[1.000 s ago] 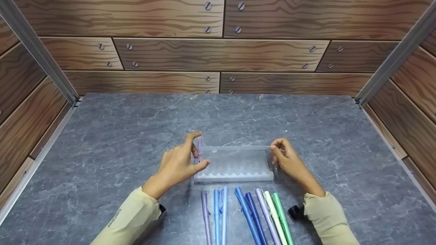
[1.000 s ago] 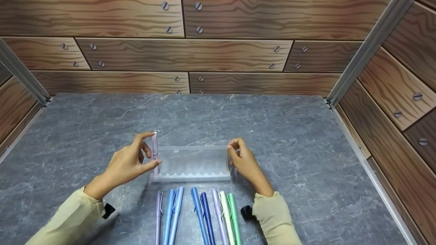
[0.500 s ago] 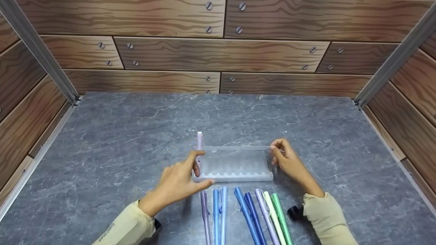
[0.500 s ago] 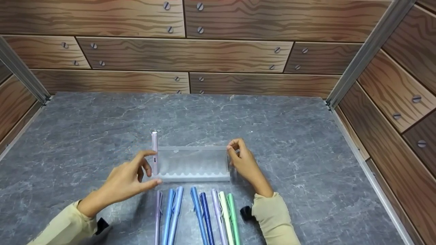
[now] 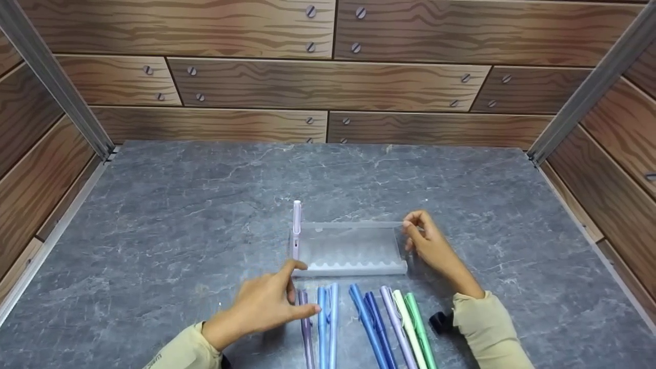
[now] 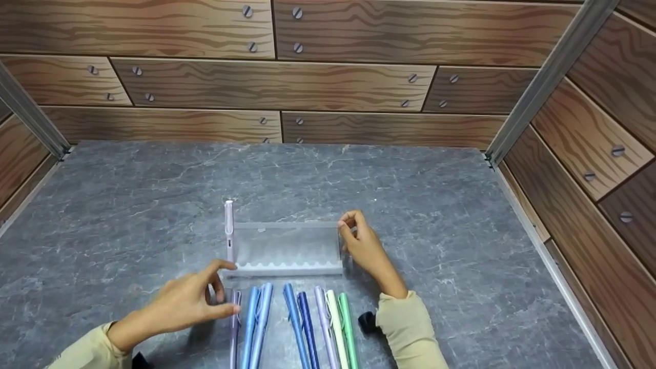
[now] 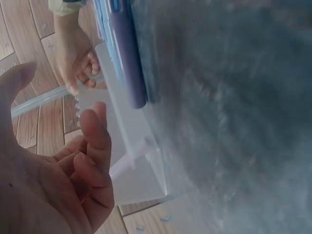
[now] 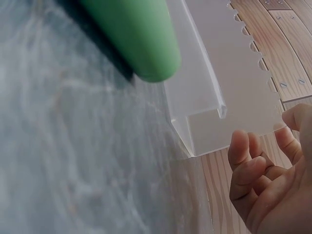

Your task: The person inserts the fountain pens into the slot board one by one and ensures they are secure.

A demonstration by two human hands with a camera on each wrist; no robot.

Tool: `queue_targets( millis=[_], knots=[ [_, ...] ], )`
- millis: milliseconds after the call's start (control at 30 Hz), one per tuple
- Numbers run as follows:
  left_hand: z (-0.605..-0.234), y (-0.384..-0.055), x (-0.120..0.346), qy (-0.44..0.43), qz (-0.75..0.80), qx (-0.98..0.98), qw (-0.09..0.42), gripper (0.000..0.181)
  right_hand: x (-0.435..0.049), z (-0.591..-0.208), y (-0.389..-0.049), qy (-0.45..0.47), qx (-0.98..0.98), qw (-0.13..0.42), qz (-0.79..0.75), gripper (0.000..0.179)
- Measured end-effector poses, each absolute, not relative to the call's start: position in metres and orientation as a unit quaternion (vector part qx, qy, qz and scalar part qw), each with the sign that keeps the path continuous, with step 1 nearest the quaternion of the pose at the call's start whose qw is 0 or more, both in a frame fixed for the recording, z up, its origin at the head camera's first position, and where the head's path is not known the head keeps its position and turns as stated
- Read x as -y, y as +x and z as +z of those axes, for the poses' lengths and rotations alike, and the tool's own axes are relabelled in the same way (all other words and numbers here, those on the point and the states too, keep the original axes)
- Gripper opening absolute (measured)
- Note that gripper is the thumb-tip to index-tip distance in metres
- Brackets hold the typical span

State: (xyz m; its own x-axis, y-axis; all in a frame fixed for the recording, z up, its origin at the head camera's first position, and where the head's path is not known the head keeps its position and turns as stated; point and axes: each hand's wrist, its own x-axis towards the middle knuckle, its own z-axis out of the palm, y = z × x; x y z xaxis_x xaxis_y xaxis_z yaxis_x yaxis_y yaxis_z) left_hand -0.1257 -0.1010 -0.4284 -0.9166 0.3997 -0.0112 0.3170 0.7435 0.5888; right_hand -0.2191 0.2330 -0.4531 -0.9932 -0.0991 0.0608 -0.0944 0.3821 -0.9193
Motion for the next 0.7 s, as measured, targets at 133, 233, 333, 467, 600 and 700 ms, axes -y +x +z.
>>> queue_targets(
  millis=[133, 233, 333, 467, 600, 700],
  knots=[
    [-0.431, -0.122, 0.101, 0.185, 0.29, -0.934, 0.092, 0.073, -0.233, -0.454, -0.219, -0.059, -0.831, 0.002, -0.554, 0.011],
    [-0.433, -0.121, 0.1, 0.176, 0.283, -0.936, 0.114, 0.075, -0.234, -0.454, -0.219, -0.058, -0.831, 0.004, -0.554, 0.012],
    [-0.436, -0.121, 0.099, 0.172, 0.275, -0.937, 0.13, 0.077, -0.235, -0.454, -0.218, -0.056, -0.83, 0.006, -0.554, 0.013],
    [-0.438, -0.121, 0.096, 0.171, 0.263, -0.94, 0.136, 0.077, -0.235, -0.453, -0.218, -0.058, -0.83, 0.007, -0.555, 0.014],
    [-0.439, -0.12, 0.095, 0.171, 0.254, -0.942, 0.137, 0.075, -0.234, -0.453, -0.218, -0.064, -0.829, 0.006, -0.556, 0.014],
    [-0.44, -0.119, 0.094, 0.171, 0.251, -0.943, 0.137, 0.073, -0.234, -0.453, -0.218, -0.065, -0.831, 0.007, -0.553, 0.013]
  ],
)
